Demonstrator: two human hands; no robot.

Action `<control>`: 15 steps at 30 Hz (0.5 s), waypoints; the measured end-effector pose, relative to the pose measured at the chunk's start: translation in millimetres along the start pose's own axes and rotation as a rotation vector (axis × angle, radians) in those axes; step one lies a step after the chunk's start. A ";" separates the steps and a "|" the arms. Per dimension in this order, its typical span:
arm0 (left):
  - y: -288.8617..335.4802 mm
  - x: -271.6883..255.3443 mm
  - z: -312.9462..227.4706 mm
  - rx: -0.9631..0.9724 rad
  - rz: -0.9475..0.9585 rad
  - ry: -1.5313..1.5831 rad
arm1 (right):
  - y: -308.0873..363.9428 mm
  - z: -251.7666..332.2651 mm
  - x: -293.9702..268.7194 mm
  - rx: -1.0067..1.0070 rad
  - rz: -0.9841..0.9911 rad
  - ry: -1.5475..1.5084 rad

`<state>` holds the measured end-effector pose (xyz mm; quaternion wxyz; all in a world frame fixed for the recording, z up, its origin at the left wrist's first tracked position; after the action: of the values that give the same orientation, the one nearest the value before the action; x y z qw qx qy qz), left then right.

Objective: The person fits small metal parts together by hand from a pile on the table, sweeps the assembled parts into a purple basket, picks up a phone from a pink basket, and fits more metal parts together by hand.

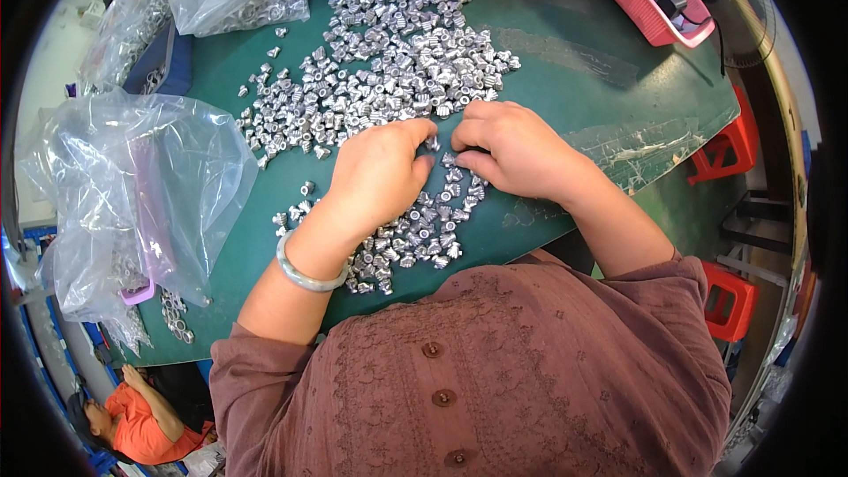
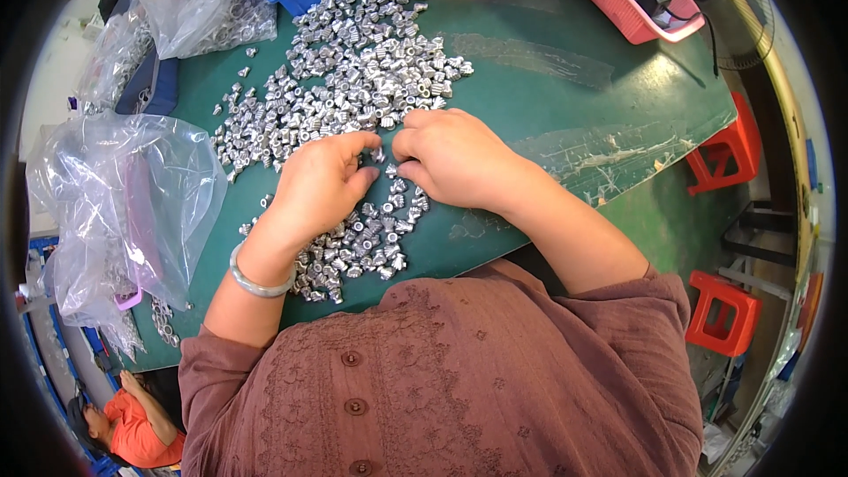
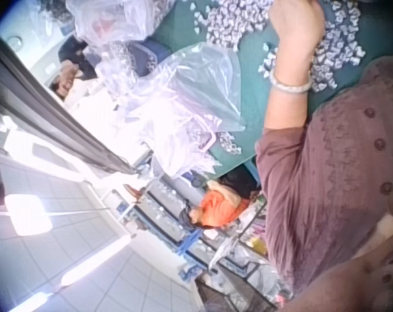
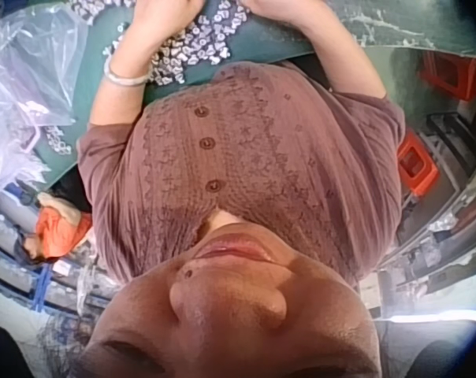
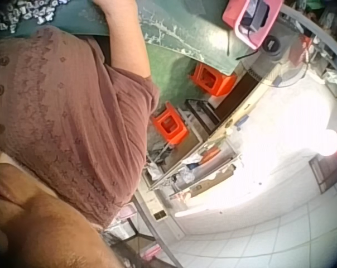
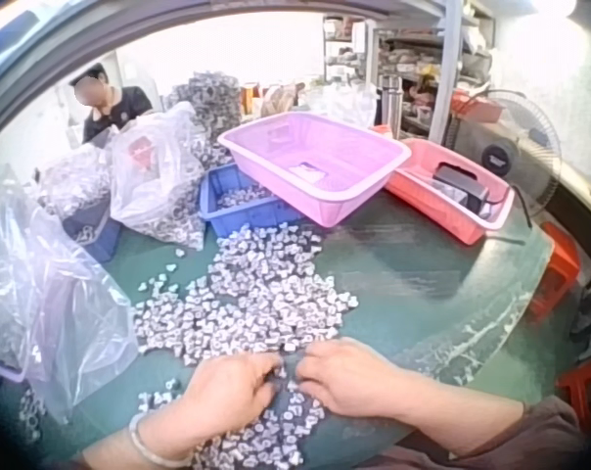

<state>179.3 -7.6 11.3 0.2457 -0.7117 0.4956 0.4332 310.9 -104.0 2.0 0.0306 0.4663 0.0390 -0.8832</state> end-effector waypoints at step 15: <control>24.7 -16.2 17.9 -0.123 -0.062 0.081 | -8.7 12.2 5.9 -0.071 -0.079 -0.050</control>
<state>147.8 4.7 18.2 0.1942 -0.7573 0.4554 0.4258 296.8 -96.6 4.3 0.0131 0.4406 0.0879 -0.8933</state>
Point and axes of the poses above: each hand's wrist, its own y-axis away from the middle knuckle, its own x-axis out of the palm, z = x × y, the point moved 4 cm from there along -y, towards the middle knuckle, and after that the axes turned 6 degrees about z, right-handed, at the moved point
